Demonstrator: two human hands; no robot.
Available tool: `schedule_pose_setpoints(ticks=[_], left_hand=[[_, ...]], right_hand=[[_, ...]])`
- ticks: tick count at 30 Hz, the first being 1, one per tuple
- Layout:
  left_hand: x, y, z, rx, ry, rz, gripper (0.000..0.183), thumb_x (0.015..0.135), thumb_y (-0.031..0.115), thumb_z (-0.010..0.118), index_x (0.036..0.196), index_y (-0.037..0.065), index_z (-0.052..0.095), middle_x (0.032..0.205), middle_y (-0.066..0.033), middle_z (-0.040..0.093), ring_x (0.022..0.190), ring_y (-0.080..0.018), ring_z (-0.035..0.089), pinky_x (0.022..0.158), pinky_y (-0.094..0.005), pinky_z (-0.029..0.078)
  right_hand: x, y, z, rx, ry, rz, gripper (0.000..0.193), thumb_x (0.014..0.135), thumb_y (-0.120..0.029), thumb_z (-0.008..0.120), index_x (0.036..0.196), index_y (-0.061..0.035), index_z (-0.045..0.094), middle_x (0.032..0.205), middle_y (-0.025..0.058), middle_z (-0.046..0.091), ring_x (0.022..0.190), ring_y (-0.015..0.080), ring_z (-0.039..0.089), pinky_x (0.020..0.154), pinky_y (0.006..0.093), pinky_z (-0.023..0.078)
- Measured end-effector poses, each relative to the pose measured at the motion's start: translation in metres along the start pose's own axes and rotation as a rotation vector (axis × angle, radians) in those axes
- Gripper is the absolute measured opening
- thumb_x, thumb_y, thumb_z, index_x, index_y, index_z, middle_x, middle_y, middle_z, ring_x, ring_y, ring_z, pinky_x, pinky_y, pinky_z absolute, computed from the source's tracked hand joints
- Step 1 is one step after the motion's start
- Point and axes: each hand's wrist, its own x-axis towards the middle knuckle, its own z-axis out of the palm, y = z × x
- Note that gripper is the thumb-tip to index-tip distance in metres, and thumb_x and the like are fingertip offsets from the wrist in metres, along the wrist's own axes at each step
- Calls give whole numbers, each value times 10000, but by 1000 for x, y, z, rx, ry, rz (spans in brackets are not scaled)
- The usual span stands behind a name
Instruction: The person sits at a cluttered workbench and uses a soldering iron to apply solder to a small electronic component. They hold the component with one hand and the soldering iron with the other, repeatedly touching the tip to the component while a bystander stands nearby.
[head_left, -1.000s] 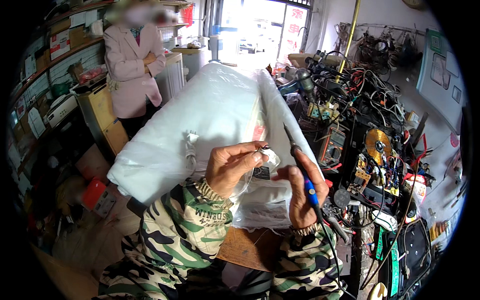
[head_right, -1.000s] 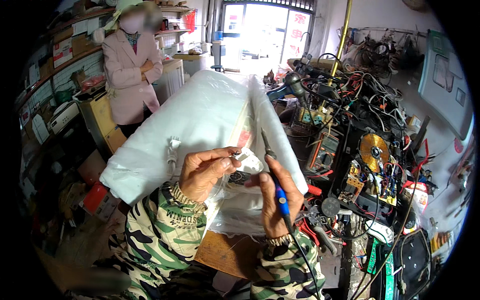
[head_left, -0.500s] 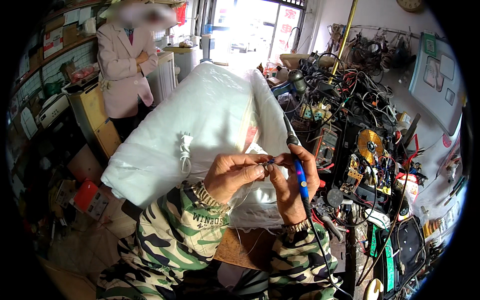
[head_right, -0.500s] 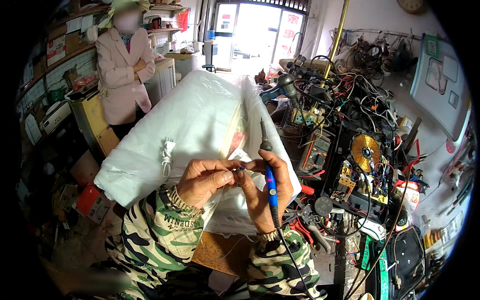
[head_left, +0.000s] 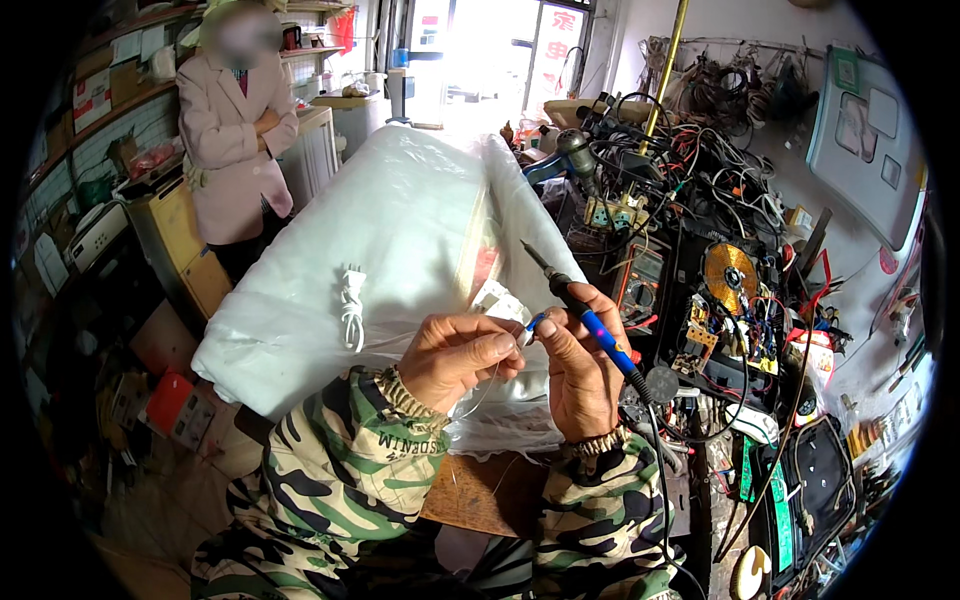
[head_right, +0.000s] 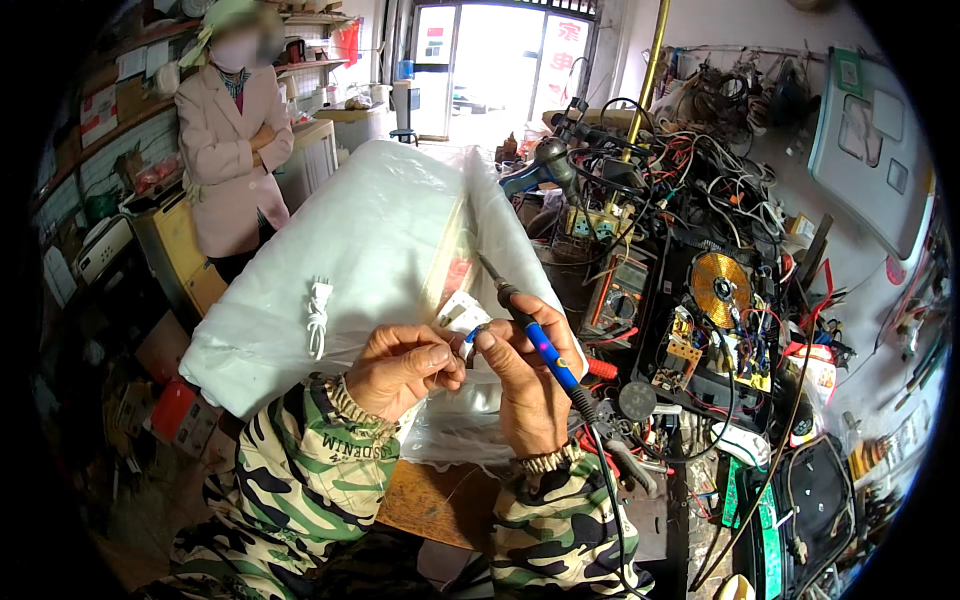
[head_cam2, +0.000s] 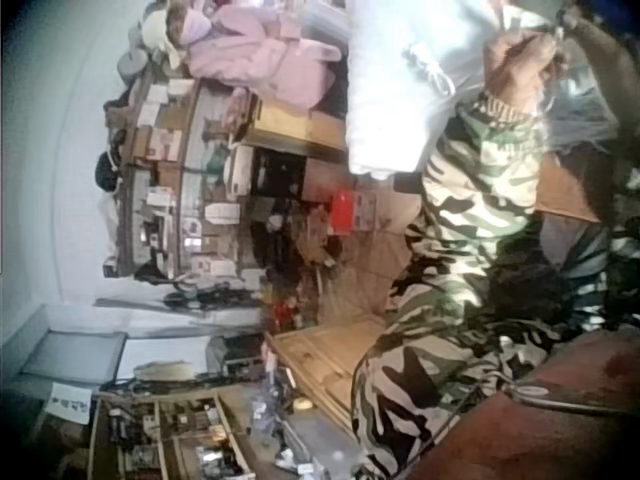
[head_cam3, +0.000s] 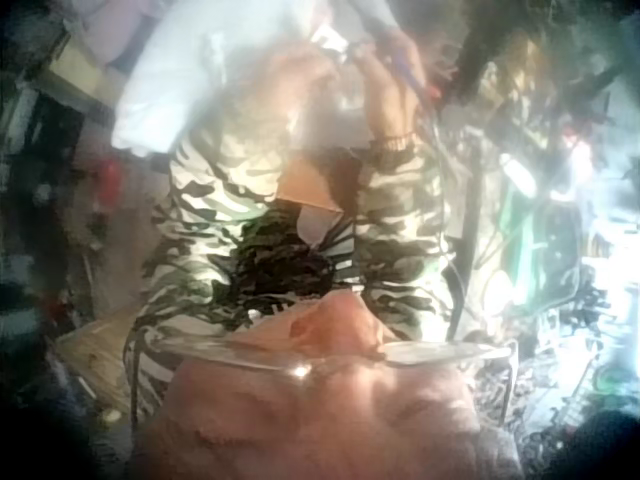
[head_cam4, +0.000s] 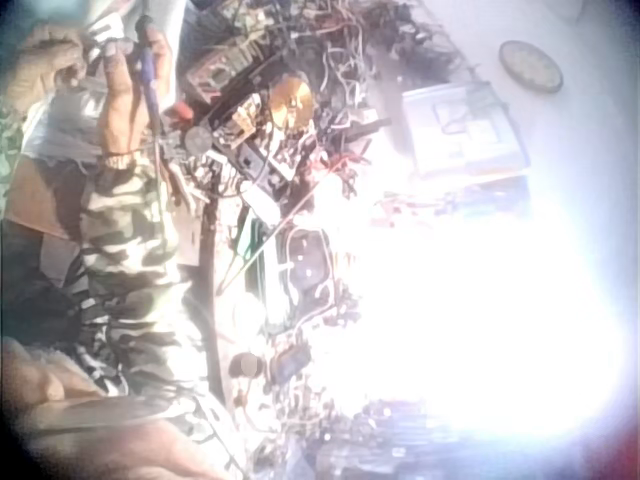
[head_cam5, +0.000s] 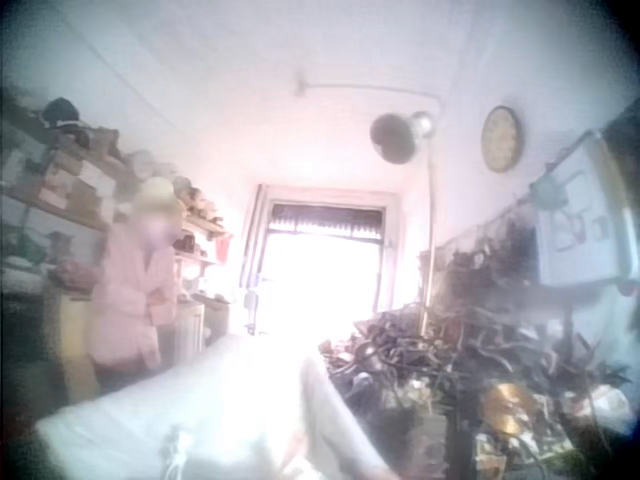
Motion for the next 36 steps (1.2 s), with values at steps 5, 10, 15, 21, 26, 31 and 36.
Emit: schedule_pose_setpoints(ticks=[5,10,15,21,26,31,36], left_hand=[[0,-5,-2,-214,1,2,160,945,113,623,1026,-9,689,910,-108,691,844,-182,674,743,-293,567],[5,-12,0,-336,-30,34,134,947,113,618,988,19,705,928,-106,694,850,-193,678,738,-295,579],[3,-17,1,-364,31,35,130,950,109,608,970,10,690,944,-116,685,868,-218,676,749,-312,588],[0,-20,4,-331,18,18,130,945,94,608,966,-16,674,948,-129,677,872,-233,673,774,-340,589],[2,-16,14,11,-29,58,171,925,99,651,1027,-35,684,921,-93,686,845,-157,660,783,-291,537],[-1,-13,17,245,49,96,240,941,119,640,1060,-89,657,936,-108,684,840,-134,646,775,-271,521],[2,-2,16,181,175,111,238,950,99,625,1100,-83,658,1018,-126,689,889,-157,671,761,-249,523]], right_hand=[[-1,2,0,58,-35,35,468,812,64,718,1227,33,504,911,109,676,858,173,660,825,310,527],[-3,-1,2,-76,-7,-44,469,812,64,723,1226,33,504,907,110,678,851,159,663,800,290,538],[-4,2,5,-257,24,-209,481,813,51,733,1227,31,490,908,98,678,822,143,666,750,260,547],[-4,-7,11,-65,31,-125,497,791,88,702,1227,2,481,911,58,643,804,109,616,751,260,520],[-4,-7,8,-110,35,-103,491,803,89,687,1238,-4,478,902,58,641,806,120,623,743,258,522],[-6,-9,6,-317,14,-205,454,823,45,693,1229,12,492,920,74,651,825,140,638,761,273,522],[-14,-22,4,-524,63,-316,397,944,-147,548,1266,83,509,976,142,679,876,208,660,807,332,524]])
